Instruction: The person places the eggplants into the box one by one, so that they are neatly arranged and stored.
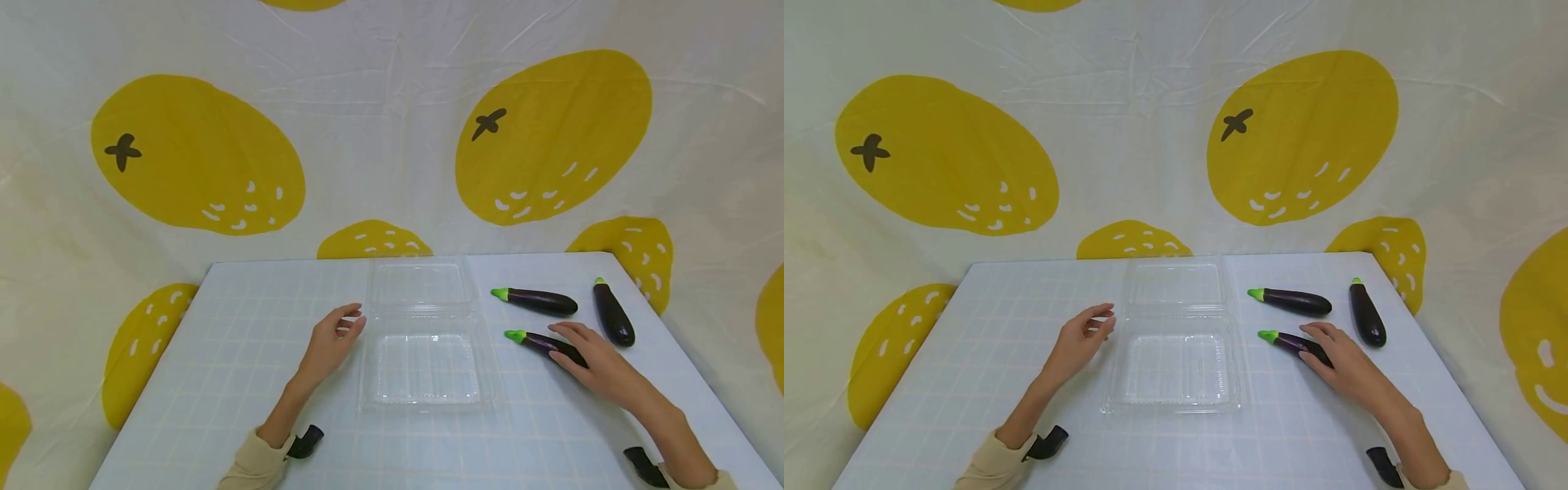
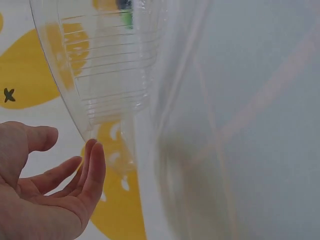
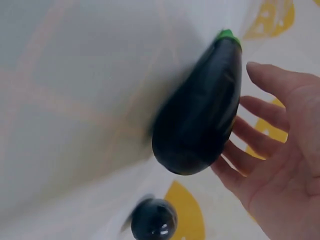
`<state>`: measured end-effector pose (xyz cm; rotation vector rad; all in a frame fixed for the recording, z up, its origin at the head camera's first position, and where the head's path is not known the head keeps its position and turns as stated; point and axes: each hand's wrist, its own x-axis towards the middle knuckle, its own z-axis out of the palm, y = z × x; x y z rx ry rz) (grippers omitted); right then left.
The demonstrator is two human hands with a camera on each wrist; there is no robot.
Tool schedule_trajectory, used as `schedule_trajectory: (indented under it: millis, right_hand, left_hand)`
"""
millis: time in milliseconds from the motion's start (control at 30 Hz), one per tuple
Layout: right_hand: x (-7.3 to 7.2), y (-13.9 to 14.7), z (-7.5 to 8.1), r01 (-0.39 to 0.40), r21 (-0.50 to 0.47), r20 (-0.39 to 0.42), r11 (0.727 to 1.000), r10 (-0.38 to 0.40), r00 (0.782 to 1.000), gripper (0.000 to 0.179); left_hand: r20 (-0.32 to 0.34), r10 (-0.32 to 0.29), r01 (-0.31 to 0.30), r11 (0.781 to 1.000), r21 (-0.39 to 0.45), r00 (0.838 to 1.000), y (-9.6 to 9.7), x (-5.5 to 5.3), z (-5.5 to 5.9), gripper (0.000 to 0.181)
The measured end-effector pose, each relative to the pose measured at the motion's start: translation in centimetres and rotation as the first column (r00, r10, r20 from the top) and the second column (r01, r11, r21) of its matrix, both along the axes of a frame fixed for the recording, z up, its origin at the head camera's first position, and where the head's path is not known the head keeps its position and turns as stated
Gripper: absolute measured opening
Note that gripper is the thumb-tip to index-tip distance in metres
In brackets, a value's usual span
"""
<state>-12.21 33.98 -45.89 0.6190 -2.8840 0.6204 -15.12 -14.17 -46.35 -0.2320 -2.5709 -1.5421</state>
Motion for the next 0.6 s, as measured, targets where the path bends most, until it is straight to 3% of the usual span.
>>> schedule_trajectory:
  millis: [333,600]
  right_hand:
    - [0.15,-0.53,-0.1,0.022,0.056,0.15,0.998,-0.03,0.988,0.053]
    - [0.29,-0.7,-0.23,0.011,0.071,0.133,0.997,-0.02,0.991,0.052]
  left_hand:
    - [0.06,-0.035,0.03,0.996,0.087,0.998,0.6,-0.05,-0.3,0.04]
    - [0.084,-0.043,0.033,0.993,0.117,0.996,0.57,0.08,-0.41,0.04]
